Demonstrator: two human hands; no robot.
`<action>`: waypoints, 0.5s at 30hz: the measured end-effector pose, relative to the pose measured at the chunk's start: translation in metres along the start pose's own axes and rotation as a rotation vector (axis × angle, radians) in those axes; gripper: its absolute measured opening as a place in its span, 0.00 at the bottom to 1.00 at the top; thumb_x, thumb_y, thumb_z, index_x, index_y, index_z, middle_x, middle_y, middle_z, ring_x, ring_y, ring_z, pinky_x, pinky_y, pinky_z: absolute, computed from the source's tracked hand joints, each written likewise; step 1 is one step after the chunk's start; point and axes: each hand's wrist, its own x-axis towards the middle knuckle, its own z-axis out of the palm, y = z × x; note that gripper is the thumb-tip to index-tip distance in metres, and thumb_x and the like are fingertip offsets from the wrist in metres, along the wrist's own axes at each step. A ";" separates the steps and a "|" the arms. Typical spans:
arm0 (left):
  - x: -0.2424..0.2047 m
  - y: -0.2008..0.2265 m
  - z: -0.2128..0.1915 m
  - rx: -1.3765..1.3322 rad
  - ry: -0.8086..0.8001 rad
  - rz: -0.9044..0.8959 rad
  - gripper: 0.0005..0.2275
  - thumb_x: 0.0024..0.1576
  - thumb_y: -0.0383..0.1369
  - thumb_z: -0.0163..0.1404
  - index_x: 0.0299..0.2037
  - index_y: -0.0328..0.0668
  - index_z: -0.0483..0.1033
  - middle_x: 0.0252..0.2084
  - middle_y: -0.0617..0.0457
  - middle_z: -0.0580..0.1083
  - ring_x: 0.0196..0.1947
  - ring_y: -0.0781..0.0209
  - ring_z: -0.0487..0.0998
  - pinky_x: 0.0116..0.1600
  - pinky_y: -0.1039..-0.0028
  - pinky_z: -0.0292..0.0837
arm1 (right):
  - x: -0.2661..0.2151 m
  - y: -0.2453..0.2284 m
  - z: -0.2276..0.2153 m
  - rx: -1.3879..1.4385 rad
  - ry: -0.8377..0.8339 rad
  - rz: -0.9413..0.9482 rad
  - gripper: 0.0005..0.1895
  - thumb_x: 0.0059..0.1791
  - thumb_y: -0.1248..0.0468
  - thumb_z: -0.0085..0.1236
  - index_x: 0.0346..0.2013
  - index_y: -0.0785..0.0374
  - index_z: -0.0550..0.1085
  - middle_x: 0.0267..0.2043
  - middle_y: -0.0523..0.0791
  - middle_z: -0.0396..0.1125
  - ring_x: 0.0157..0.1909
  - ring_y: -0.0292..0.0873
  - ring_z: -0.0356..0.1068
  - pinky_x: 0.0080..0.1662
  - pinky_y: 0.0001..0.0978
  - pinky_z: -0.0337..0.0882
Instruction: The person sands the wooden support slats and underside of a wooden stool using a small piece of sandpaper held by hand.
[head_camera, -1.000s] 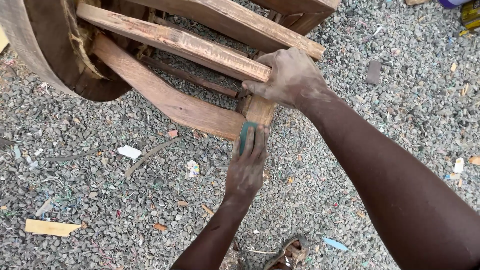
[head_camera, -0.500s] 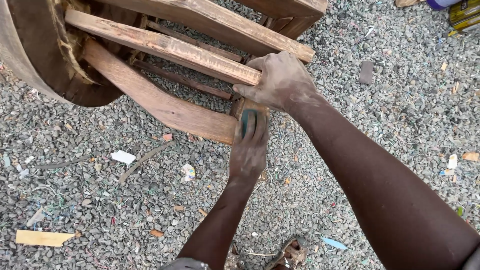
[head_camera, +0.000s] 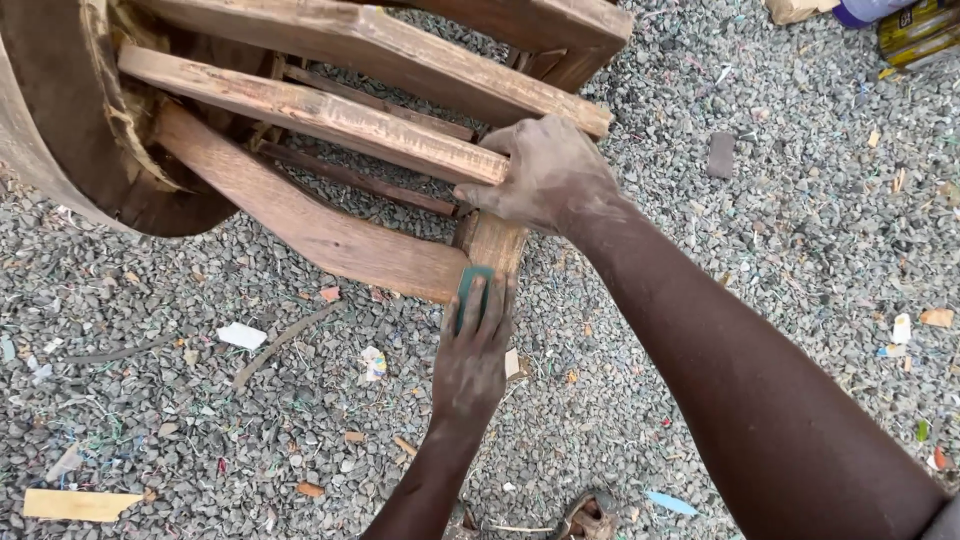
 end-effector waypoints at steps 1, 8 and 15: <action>-0.020 -0.002 0.009 0.030 -0.055 0.028 0.32 0.61 0.34 0.37 0.78 0.50 0.41 0.81 0.51 0.40 0.79 0.51 0.41 0.78 0.52 0.37 | -0.006 -0.007 -0.006 0.009 -0.059 0.051 0.29 0.50 0.40 0.57 0.61 0.48 0.76 0.40 0.52 0.78 0.45 0.55 0.79 0.54 0.46 0.78; 0.048 0.005 -0.017 -0.095 0.028 -0.018 0.23 0.69 0.43 0.30 0.73 0.50 0.58 0.79 0.52 0.53 0.79 0.50 0.48 0.78 0.49 0.39 | 0.005 0.015 0.011 0.052 0.071 -0.039 0.23 0.46 0.41 0.62 0.51 0.43 0.81 0.47 0.49 0.77 0.52 0.61 0.75 0.52 0.57 0.77; 0.039 -0.004 -0.023 -0.078 -0.015 -0.017 0.24 0.68 0.40 0.29 0.75 0.52 0.52 0.79 0.52 0.52 0.78 0.52 0.49 0.78 0.48 0.40 | -0.004 0.012 0.012 0.025 0.030 -0.044 0.22 0.45 0.40 0.60 0.48 0.42 0.81 0.47 0.46 0.77 0.52 0.59 0.76 0.53 0.55 0.77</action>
